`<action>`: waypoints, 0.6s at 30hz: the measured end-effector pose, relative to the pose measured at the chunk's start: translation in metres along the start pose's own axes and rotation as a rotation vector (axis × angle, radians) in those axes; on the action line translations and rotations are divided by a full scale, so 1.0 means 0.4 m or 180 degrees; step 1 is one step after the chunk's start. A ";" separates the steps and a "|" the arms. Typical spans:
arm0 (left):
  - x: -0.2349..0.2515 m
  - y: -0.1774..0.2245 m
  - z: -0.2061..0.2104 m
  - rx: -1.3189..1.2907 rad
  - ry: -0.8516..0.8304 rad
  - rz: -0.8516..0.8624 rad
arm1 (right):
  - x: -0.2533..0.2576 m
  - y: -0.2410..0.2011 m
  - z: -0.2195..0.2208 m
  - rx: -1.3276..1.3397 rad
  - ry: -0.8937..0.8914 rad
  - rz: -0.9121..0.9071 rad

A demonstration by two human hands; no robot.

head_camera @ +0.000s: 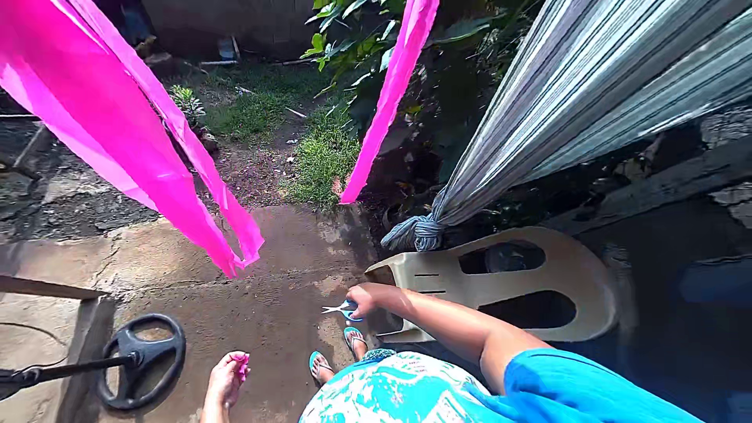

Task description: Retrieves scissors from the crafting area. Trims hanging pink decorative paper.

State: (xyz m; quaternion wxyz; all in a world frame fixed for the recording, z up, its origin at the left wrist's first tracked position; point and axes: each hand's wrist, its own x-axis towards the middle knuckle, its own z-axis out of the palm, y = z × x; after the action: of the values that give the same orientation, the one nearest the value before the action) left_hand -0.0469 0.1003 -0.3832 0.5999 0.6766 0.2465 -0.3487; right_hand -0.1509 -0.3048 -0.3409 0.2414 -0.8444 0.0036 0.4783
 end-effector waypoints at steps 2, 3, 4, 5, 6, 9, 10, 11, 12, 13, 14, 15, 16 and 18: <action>-0.003 0.001 0.020 0.0085 0.0130 0.0030 | -0.037 0.048 0.046 0.0088 0.0035 0.0119; -0.003 0.009 0.037 0.0156 0.0170 0.0085 | -0.051 0.066 0.059 0.0152 0.0073 0.0194; -0.003 0.020 0.055 0.0238 0.0170 0.0172 | -0.061 0.082 0.070 0.0229 0.0130 0.0267; -0.005 0.035 0.078 0.0302 0.0139 0.0266 | -0.072 0.096 0.077 0.0318 0.0221 0.0325; -0.010 0.054 0.104 0.0366 0.0062 0.0371 | -0.084 0.110 0.081 0.0421 0.0327 0.0354; -0.049 0.113 0.196 0.0564 -0.0213 0.0715 | -0.129 0.141 0.085 0.0678 0.0517 0.0292; -0.061 0.128 0.232 0.0627 -0.0258 0.0761 | -0.142 0.158 0.092 0.0719 0.0557 0.0265; -0.074 0.141 0.271 0.0695 -0.0279 0.0803 | -0.151 0.181 0.105 0.0753 0.0606 0.0236; -0.087 0.151 0.312 0.0810 -0.0275 0.0829 | -0.159 0.208 0.120 0.0772 0.0640 0.0221; -0.098 0.156 0.352 0.0968 -0.0262 0.0844 | -0.165 0.240 0.141 0.0801 0.0670 0.0212; -0.108 0.155 0.392 0.1102 -0.0220 0.0853 | -0.171 0.273 0.165 0.0826 0.0683 0.0209; -0.114 0.147 0.431 0.1178 -0.0185 0.0831 | -0.178 0.307 0.193 0.0862 0.0707 0.0209; -0.118 0.137 0.470 0.1211 -0.0167 0.0782 | -0.191 0.342 0.219 0.0896 0.0740 0.0215; -0.135 0.122 0.548 0.1205 -0.0193 0.0728 | -0.244 0.391 0.246 0.1003 0.0674 0.0270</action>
State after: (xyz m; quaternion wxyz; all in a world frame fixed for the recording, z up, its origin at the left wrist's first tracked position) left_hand -0.0830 -0.1185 -0.3187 0.5050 0.7898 0.0801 -0.3387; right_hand -0.3203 -0.4244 -0.3670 0.3485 -0.8408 0.1394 0.3900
